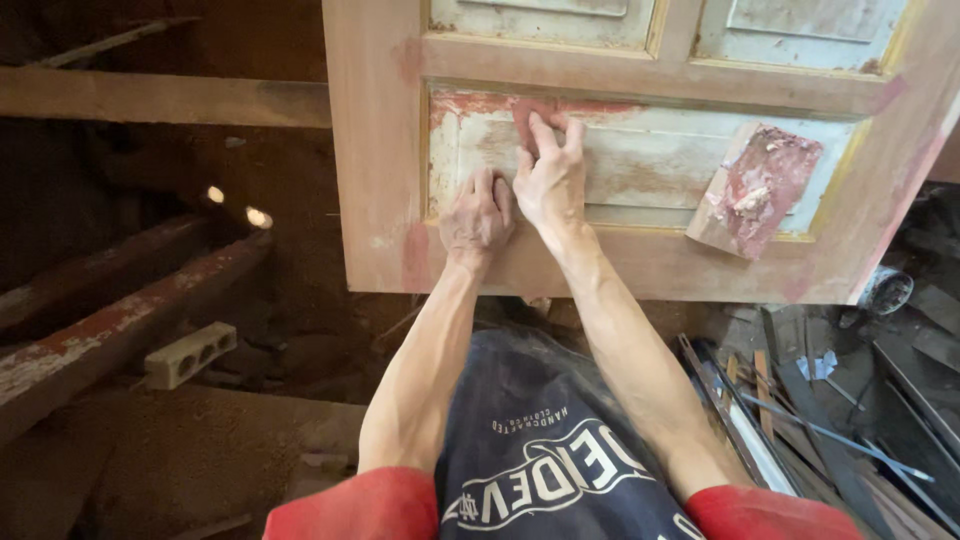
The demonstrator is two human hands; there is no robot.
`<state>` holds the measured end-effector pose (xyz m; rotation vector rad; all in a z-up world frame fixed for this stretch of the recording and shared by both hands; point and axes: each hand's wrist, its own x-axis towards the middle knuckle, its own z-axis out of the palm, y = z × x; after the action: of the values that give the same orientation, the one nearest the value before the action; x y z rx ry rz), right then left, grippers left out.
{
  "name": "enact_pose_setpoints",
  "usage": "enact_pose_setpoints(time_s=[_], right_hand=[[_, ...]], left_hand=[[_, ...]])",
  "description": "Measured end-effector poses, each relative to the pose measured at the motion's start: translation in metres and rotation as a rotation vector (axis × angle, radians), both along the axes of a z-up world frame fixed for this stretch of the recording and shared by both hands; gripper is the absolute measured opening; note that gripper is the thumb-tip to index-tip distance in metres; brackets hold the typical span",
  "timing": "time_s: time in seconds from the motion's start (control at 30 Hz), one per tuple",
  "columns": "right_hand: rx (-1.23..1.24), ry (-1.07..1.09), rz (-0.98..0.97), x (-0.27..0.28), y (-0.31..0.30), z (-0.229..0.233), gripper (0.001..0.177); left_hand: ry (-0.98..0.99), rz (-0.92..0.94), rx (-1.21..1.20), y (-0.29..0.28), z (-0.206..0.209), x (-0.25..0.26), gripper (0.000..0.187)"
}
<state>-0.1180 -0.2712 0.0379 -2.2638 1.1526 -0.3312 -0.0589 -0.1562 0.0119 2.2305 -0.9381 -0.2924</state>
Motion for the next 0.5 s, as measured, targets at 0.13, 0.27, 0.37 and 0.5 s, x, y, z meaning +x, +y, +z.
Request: enact_pose_setpoints(time_s=[0.13,0.27,0.37,0.5], right_hand=[[0.087,0.153,-0.014,0.011,-0.007,0.010,0.037],[0.189,0.254,0.078,0.015,-0.030,0.028,0.022],[0.199,0.291,0.005,0.020,-0.033,0.039,0.017],[0.167,0.217,0.001,0.028,-0.023,0.038,0.024]], left_hand=[[0.033,0.013,0.011,0.002,0.001,0.000,0.007],[-0.005,-0.001,-0.002,-0.001,0.003,0.002,0.007],[0.048,0.020,0.035,-0.001,0.003,0.002,0.007],[0.041,0.026,0.026,-0.002,-0.002,0.001,0.007]])
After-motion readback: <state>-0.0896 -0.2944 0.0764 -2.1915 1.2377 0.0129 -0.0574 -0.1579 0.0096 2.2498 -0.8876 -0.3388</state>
